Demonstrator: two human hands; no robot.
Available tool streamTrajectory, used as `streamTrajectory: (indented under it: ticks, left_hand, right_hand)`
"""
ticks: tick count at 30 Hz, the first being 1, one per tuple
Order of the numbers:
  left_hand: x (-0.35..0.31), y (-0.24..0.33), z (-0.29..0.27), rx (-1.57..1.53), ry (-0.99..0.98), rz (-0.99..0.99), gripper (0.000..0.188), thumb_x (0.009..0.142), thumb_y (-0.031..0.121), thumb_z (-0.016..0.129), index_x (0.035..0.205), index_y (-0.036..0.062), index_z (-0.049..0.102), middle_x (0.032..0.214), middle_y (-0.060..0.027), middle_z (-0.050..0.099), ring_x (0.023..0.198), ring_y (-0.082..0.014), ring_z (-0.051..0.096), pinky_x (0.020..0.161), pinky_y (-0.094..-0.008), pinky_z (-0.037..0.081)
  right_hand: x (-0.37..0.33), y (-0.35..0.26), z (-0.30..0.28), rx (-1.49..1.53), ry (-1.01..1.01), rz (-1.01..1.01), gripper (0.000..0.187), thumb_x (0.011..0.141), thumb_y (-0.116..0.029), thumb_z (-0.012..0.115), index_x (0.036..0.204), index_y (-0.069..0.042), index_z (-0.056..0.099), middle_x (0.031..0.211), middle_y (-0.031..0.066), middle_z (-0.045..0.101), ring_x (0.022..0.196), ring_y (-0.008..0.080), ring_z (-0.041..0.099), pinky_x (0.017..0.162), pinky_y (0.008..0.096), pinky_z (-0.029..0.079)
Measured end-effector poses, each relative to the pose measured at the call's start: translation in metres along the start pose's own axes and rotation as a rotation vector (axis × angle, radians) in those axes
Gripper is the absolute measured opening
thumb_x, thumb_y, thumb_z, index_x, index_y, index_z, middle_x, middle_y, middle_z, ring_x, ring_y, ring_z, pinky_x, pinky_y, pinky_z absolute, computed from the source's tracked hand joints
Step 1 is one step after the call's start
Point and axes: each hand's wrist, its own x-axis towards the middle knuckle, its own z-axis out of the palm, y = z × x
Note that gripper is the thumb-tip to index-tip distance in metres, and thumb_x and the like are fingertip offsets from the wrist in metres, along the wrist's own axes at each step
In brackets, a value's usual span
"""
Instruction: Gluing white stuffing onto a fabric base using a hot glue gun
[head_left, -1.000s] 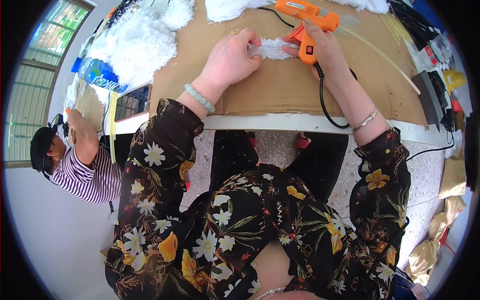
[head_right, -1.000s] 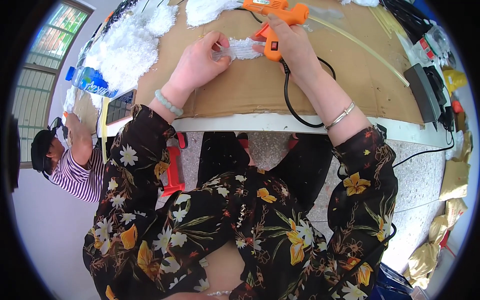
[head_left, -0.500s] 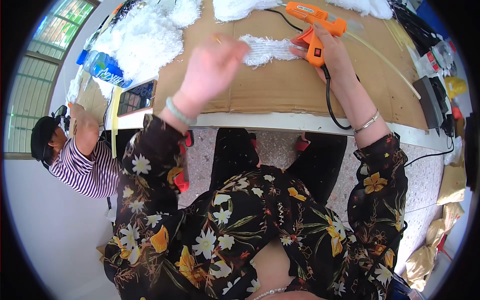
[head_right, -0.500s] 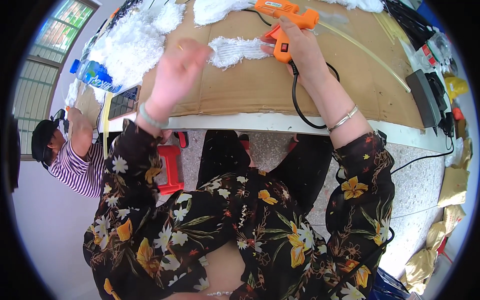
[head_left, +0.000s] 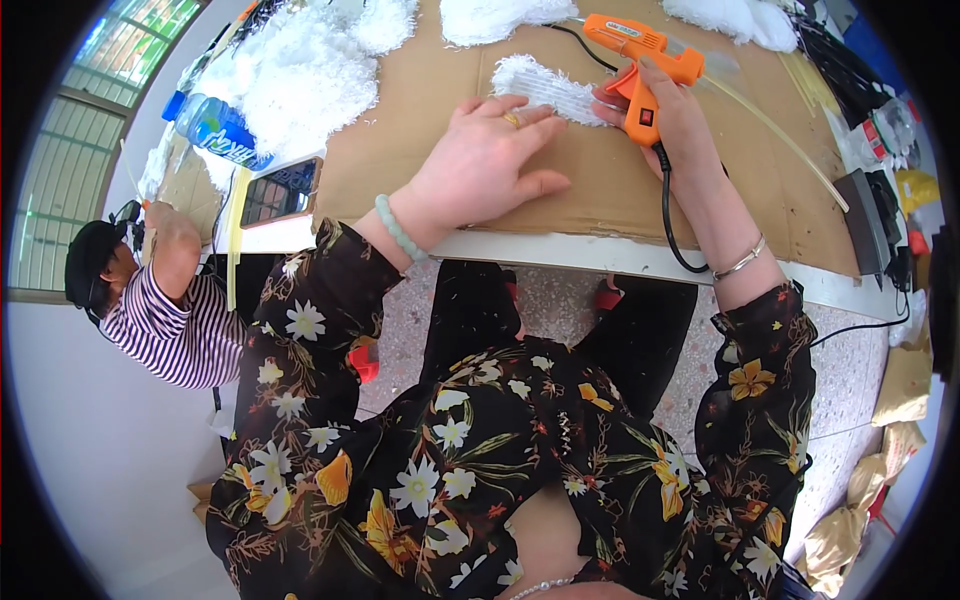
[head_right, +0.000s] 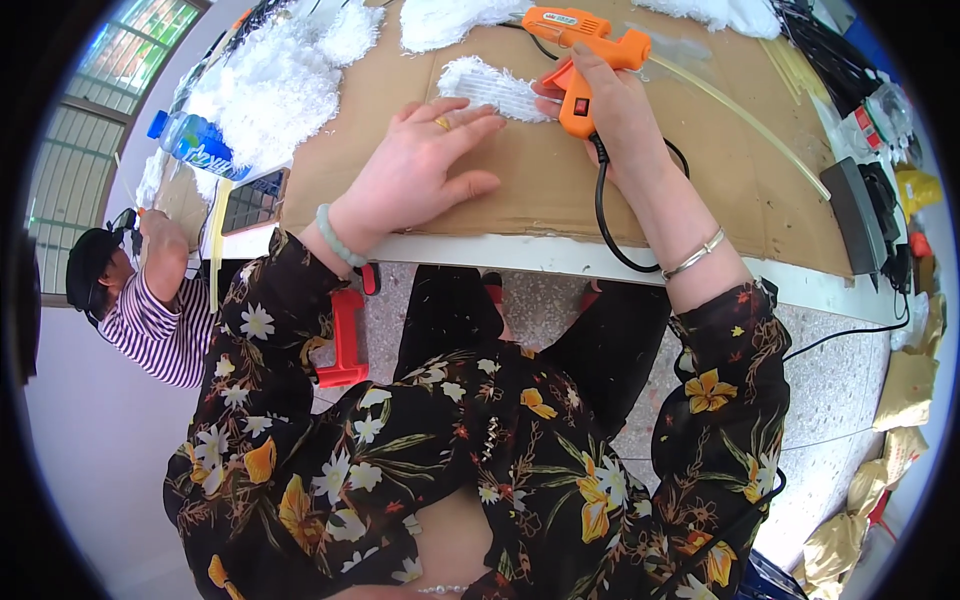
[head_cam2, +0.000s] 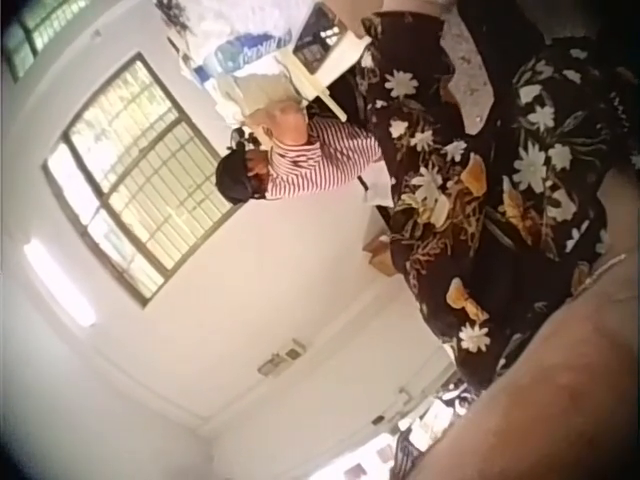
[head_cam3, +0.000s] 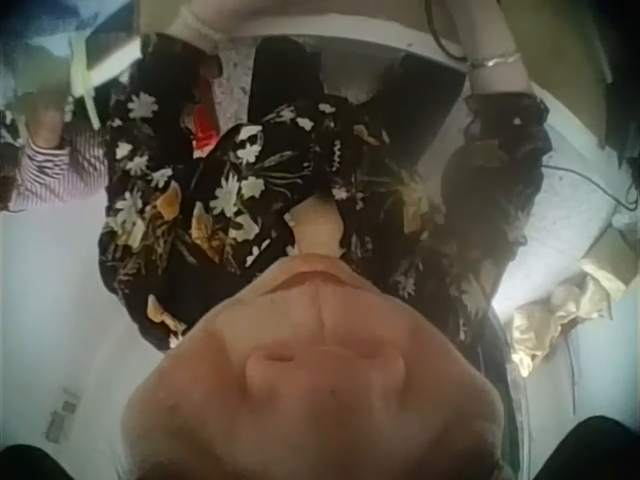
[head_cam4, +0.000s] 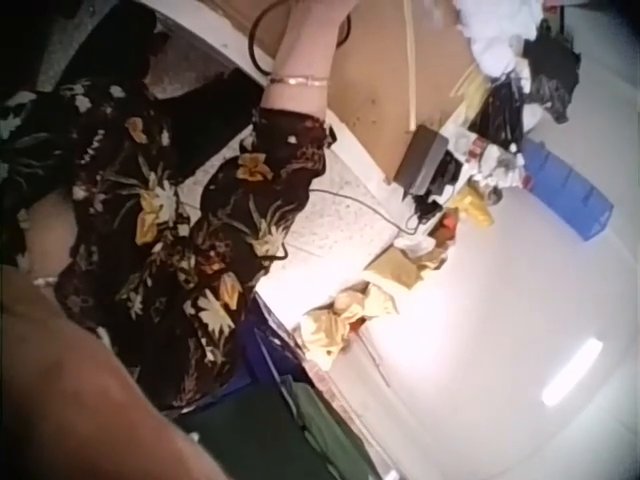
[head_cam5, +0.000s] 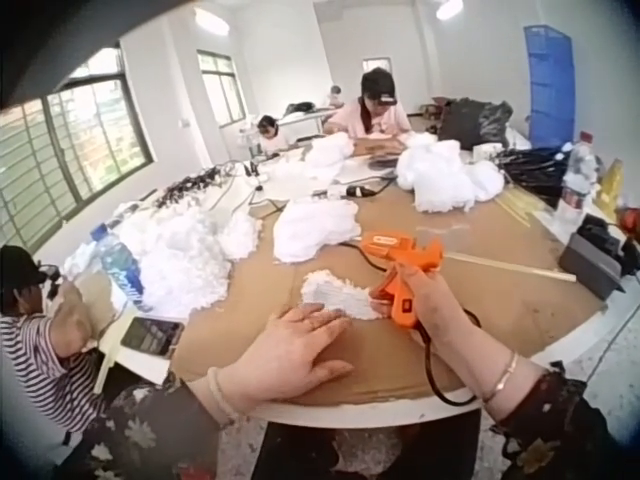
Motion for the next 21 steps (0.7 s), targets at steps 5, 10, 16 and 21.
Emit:
streamTrajectory:
  ticks: [5, 10, 16, 21]
  left_hand:
    - [-0.005, -0.035, -0.02, -0.763, 0.213, -0.546, 0.035, 0.085, 0.029, 0.062, 0.109, 0.0038, 0.063, 0.102, -0.0131, 0.065, 0.111, -0.031, 0.055, 0.094, -0.0408, 0.041]
    - [-0.034, -0.035, -0.017, -0.408, 0.086, -0.385, 0.03, 0.082, 0.027, 0.065, 0.101, 0.0036, 0.065, 0.105, -0.0114, 0.065, 0.111, -0.0318, 0.054, 0.093, -0.0407, 0.042]
    - [-0.021, -0.014, -0.012, -0.116, 0.008, -0.091, 0.037, 0.079, 0.035, 0.067, 0.098, 0.0027, 0.063, 0.111, -0.0117, 0.064, 0.115, -0.0324, 0.052, 0.097, -0.0434, 0.037]
    - [-0.014, -0.019, -0.006, -0.084, 0.02, -0.061, 0.042, 0.078, 0.04, 0.067, 0.095, 0.0019, 0.062, 0.107, -0.0121, 0.064, 0.114, -0.0331, 0.051, 0.096, -0.0444, 0.036]
  right_hand:
    - [-0.003, -0.003, -0.001, -0.041, 0.017, 0.022, 0.031, 0.096, -0.028, 0.046, 0.099, 0.002, 0.054, 0.09, 0.0168, 0.064, 0.081, 0.0226, 0.066, 0.078, 0.031, 0.056]
    - [-0.002, -0.003, -0.004, -0.078, 0.018, 0.021, 0.031, 0.096, -0.027, 0.046, 0.099, 0.003, 0.054, 0.089, 0.0165, 0.064, 0.08, 0.0215, 0.066, 0.076, 0.0298, 0.056]
    - [0.003, 0.006, -0.012, -0.11, -0.018, 0.015, 0.037, 0.094, -0.036, 0.049, 0.111, -0.003, 0.054, 0.092, 0.008, 0.066, 0.085, 0.0153, 0.066, 0.064, 0.0227, 0.05]
    - [-0.001, 0.0, -0.005, -0.104, 0.026, 0.015, 0.03, 0.097, -0.025, 0.046, 0.099, 0.004, 0.053, 0.09, 0.0173, 0.062, 0.081, 0.0214, 0.065, 0.077, 0.0313, 0.057]
